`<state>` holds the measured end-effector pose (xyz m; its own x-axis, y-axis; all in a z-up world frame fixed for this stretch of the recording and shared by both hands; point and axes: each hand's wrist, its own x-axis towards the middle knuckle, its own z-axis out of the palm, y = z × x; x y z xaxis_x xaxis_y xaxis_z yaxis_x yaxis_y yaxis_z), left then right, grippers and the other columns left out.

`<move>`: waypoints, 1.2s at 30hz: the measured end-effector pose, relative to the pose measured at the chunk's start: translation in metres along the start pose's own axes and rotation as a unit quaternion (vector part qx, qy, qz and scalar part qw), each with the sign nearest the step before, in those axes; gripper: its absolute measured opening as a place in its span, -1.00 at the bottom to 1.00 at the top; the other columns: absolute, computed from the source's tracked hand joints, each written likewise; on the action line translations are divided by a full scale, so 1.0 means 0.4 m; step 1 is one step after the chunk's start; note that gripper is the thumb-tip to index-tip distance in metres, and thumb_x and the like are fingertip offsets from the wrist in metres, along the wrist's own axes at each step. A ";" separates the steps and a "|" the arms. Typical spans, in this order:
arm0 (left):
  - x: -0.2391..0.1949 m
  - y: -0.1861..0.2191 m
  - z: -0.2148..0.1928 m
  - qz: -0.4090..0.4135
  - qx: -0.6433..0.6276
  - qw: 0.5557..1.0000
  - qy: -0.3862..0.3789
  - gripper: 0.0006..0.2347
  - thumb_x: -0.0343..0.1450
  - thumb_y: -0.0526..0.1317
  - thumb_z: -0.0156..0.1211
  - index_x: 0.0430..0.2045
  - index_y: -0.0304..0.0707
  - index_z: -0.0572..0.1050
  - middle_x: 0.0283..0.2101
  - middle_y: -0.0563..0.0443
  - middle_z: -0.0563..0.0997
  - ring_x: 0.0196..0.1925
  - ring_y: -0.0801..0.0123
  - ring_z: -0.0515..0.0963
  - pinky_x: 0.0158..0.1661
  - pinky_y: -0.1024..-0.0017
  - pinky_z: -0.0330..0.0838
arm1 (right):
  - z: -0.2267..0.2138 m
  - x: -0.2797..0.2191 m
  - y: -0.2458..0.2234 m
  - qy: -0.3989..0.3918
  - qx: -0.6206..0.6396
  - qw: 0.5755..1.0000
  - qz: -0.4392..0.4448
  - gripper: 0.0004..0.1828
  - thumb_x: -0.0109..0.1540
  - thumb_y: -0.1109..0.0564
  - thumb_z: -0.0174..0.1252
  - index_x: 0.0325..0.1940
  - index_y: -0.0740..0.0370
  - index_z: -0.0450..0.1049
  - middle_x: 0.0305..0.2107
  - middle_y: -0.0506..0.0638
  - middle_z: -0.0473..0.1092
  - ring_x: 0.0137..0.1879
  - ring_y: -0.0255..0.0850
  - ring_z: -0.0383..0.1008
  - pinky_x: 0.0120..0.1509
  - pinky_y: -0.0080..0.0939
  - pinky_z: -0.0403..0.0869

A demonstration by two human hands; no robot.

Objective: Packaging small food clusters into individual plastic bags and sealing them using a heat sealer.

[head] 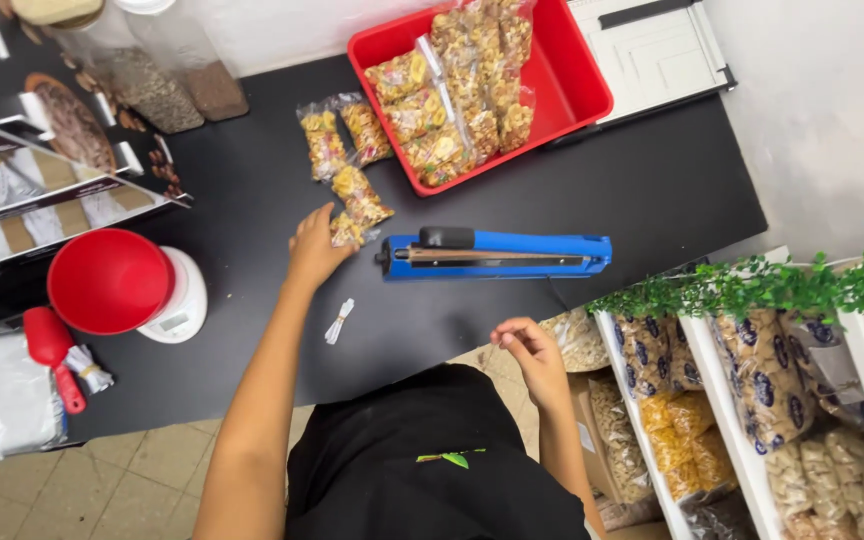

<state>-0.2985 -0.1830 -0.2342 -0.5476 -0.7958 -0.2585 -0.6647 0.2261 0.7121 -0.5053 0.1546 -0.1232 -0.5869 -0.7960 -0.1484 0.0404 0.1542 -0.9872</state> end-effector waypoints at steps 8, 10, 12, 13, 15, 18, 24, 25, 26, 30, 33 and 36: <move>-0.023 -0.116 0.133 -0.023 0.101 0.990 0.098 -0.39 0.20 -0.03 0.46 0.17 -0.10 0.43 0.04 0.02 0.50 0.16 0.09 0.42 0.08 -0.03 0.32 | -0.123 0.085 0.008 0.004 -0.047 0.998 0.041 -0.85 0.29 0.30 0.14 -0.08 0.36 0.57 -0.35 0.16 0.57 -0.18 -0.19 0.52 0.02 -0.18 0.46; -0.038 -0.147 0.161 -0.030 -0.015 0.986 0.166 -0.43 0.18 -0.10 0.52 0.09 -0.21 0.48 0.00 -0.12 0.58 0.11 -0.01 0.51 0.08 0.00 0.31 | -0.145 0.128 0.008 -0.002 -0.052 0.998 0.019 -0.85 0.29 0.30 0.16 -0.09 0.36 0.57 -0.33 0.19 0.58 -0.14 -0.15 0.56 0.05 -0.15 0.48; -0.072 -0.080 0.134 -0.101 -0.118 0.973 0.171 -0.41 0.19 -0.13 0.52 0.13 -0.17 0.44 0.03 -0.24 0.58 0.15 -0.13 0.51 0.12 -0.01 0.34 | -0.153 0.171 -0.027 -0.050 -0.070 0.996 0.012 -0.85 0.27 0.29 0.19 -0.08 0.34 0.58 -0.36 0.18 0.59 -0.16 -0.16 0.57 0.04 -0.14 0.49; -0.092 -0.048 0.120 -0.170 -0.218 0.945 0.172 -0.39 0.21 -0.16 0.52 0.17 -0.14 0.40 0.07 -0.37 0.58 0.19 -0.25 0.51 0.16 -0.02 0.37 | -0.155 0.192 -0.044 -0.097 -0.087 0.991 0.006 -0.83 0.25 0.29 0.22 -0.07 0.31 0.59 -0.39 0.16 0.60 -0.18 -0.17 0.57 0.03 -0.13 0.49; -0.125 0.000 0.109 -0.182 -0.245 0.935 0.182 -0.41 0.21 -0.15 0.53 0.13 -0.13 0.41 0.06 -0.38 0.58 0.18 -0.25 0.52 0.16 -0.03 0.38 | -0.137 0.224 -0.066 -0.185 -0.081 0.979 0.005 -0.82 0.26 0.27 0.20 -0.07 0.32 0.60 -0.38 0.18 0.61 -0.17 -0.13 0.58 0.03 -0.09 0.50; -0.187 0.086 0.091 -0.177 -0.276 0.926 0.189 -0.44 0.21 -0.19 0.53 0.10 -0.18 0.42 0.02 -0.42 0.59 0.15 -0.29 0.53 0.14 -0.07 0.40 | -0.048 0.253 -0.124 -0.349 -0.070 0.934 0.008 -0.77 0.29 0.17 0.18 -0.01 0.28 0.60 -0.30 0.17 0.61 -0.10 -0.09 0.59 0.05 -0.03 0.51; -0.279 0.134 0.105 -0.027 -0.166 0.969 0.179 -0.40 0.10 -0.27 0.53 0.07 -0.17 0.49 -0.11 -0.31 0.63 0.03 -0.21 0.60 0.03 -0.04 0.47 | 0.204 0.271 -0.014 -0.382 -0.103 0.917 -0.039 -0.47 0.34 0.08 0.17 0.38 0.27 0.33 0.13 0.24 0.35 0.12 0.05 0.50 0.04 -0.09 0.53; -0.287 0.118 0.114 0.029 -0.104 0.979 0.174 -0.39 0.06 -0.24 0.54 0.06 -0.10 0.51 -0.14 -0.20 0.63 0.00 -0.12 0.62 0.01 0.02 0.45 | 0.244 0.271 0.029 -0.337 -0.118 0.932 -0.059 -0.46 0.32 0.12 0.21 0.38 0.27 0.32 0.16 0.19 0.30 0.07 -0.02 0.50 -0.06 -0.25 0.53; -0.298 0.111 0.118 0.018 -0.105 0.976 0.188 -0.39 0.06 -0.24 0.54 0.06 -0.10 0.51 -0.14 -0.20 0.63 0.00 -0.12 0.62 0.01 0.02 0.45 | 0.266 0.275 0.030 -0.354 -0.119 0.926 -0.062 -0.46 0.32 0.12 0.21 0.38 0.27 0.32 0.16 0.19 0.30 0.07 -0.02 0.50 -0.06 -0.25 0.53; -0.357 0.085 0.120 0.029 -0.043 0.986 0.160 -0.36 0.13 -0.22 0.49 0.16 -0.10 0.42 -0.11 -0.08 0.57 0.01 0.02 0.55 0.00 0.10 0.40 | 0.342 0.282 0.075 -0.324 -0.210 0.908 -0.163 -0.65 0.21 0.05 0.38 0.04 0.12 0.53 -0.27 -0.02 0.43 -0.19 -0.11 0.55 -0.21 -0.24 0.54; -0.395 0.074 0.102 0.012 0.004 0.987 0.162 -0.34 0.15 -0.21 0.48 0.20 -0.10 0.38 -0.08 -0.03 0.54 0.05 0.09 0.51 0.04 0.15 0.36 | 0.385 0.290 0.101 -0.334 -0.251 0.886 -0.201 -0.72 0.19 0.02 0.40 -0.08 0.10 0.56 -0.33 -0.05 0.46 -0.19 -0.05 0.57 -0.14 -0.18 0.54; -0.433 0.061 0.074 -0.004 0.046 0.985 0.166 -0.31 0.16 -0.19 0.50 0.23 -0.11 0.34 -0.04 -0.01 0.52 0.09 0.13 0.49 0.07 0.17 0.34 | 0.431 0.268 0.087 -0.338 -0.248 0.883 -0.210 -0.76 0.17 0.03 0.42 -0.17 0.10 0.57 -0.38 -0.03 0.49 -0.23 -0.02 0.58 -0.15 -0.15 0.53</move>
<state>-0.2351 -0.0230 -0.1915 -0.3554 -0.9344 -0.0254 -0.7196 0.2562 0.6455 -0.4276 -0.0263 -0.1835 0.1583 -0.9857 0.0580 -0.5236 -0.1336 -0.8414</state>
